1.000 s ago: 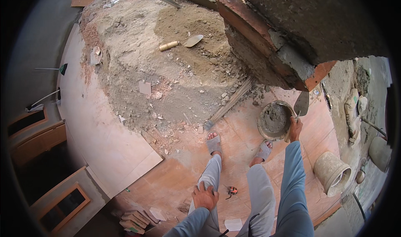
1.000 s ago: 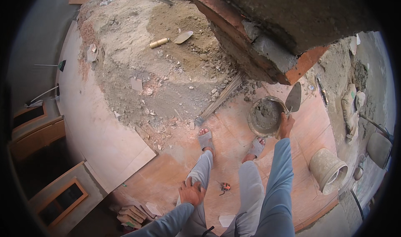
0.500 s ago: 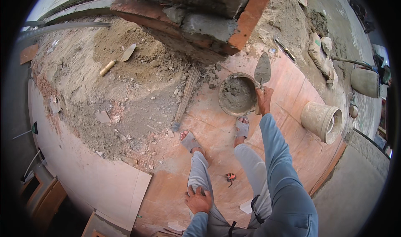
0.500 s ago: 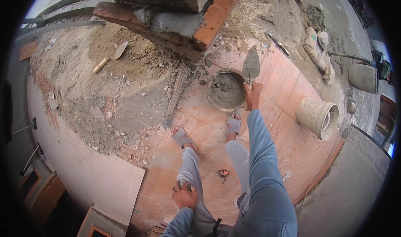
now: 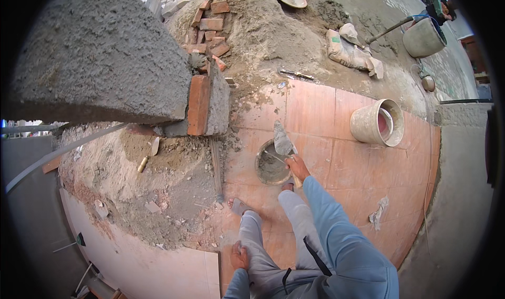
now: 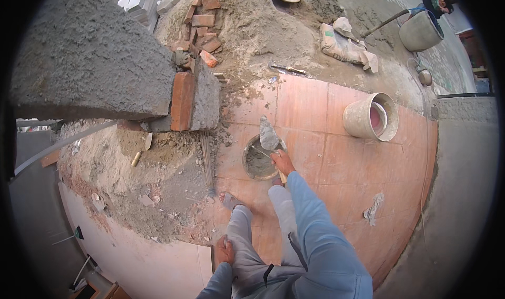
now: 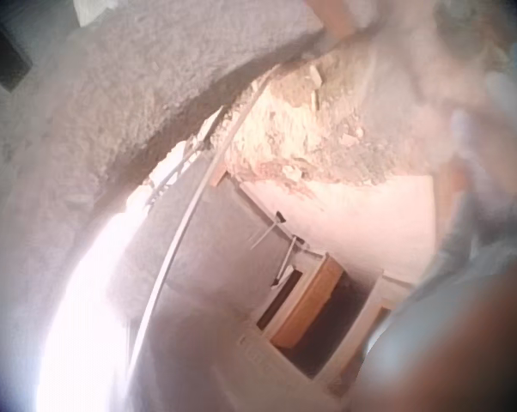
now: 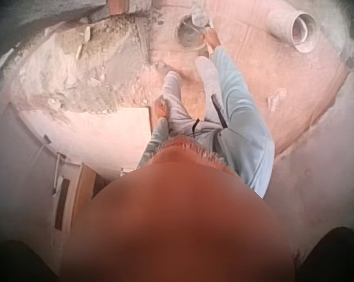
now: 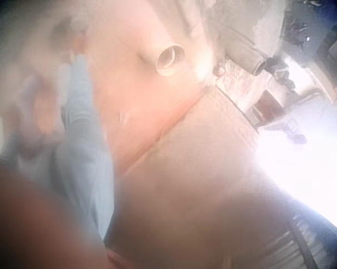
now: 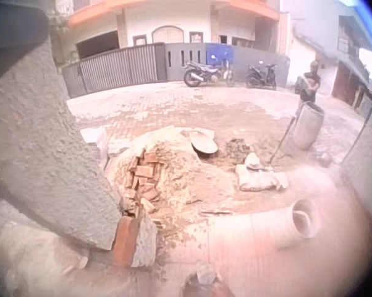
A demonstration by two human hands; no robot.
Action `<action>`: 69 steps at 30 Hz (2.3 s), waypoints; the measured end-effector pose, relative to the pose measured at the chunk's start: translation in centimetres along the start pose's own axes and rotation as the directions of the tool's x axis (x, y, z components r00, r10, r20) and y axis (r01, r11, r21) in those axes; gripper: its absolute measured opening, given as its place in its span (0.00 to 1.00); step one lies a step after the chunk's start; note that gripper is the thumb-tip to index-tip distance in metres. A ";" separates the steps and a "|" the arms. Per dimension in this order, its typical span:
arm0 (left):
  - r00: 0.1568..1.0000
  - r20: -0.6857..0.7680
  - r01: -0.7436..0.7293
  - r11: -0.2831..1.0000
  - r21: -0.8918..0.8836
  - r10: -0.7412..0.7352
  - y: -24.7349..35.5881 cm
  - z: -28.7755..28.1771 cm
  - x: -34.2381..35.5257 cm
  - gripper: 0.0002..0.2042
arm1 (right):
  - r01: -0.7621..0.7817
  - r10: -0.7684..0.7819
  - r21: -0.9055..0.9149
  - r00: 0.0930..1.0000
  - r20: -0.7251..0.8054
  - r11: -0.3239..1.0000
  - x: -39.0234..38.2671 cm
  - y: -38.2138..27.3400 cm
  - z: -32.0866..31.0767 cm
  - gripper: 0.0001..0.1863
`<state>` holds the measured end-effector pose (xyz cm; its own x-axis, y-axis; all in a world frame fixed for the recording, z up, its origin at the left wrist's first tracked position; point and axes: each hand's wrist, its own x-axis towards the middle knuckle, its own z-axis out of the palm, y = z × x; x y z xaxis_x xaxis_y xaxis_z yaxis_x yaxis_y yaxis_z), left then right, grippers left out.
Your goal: The person scoops mortar from a bucket with a trowel, applies it to bricks, and places them onto a partially built wall. The person repeatedly picks up bricks, applies mortar, and sets them in place while another person works nearby.
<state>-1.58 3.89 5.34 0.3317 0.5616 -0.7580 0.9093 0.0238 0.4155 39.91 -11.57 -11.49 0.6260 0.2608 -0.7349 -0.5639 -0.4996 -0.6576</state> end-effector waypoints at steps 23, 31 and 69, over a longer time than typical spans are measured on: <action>-0.047 -0.559 -0.758 0.335 0.560 0.828 54.7 -26.8 -7.8 0.24 | 0.338 0.803 0.845 0.302 -0.514 0.414 -37.0 17.5 -26.5 0.34; -0.513 -0.619 -0.580 0.291 0.761 0.595 61.3 -49.2 -13.0 0.24 | 0.430 0.947 0.866 0.070 -0.312 0.253 -37.8 20.0 -22.0 0.32; -0.867 -0.470 -0.056 0.908 0.415 0.162 74.4 -41.5 -9.1 0.30 | 0.096 0.497 0.777 0.718 -0.487 0.622 13.9 -41.9 -44.0 0.20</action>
<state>52.62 34.88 63.97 -0.2585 -0.0941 0.9614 0.9116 -0.3532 0.2105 95.95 -23.36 13.14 0.4313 -0.4632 -0.7742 -0.7092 0.3563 -0.6083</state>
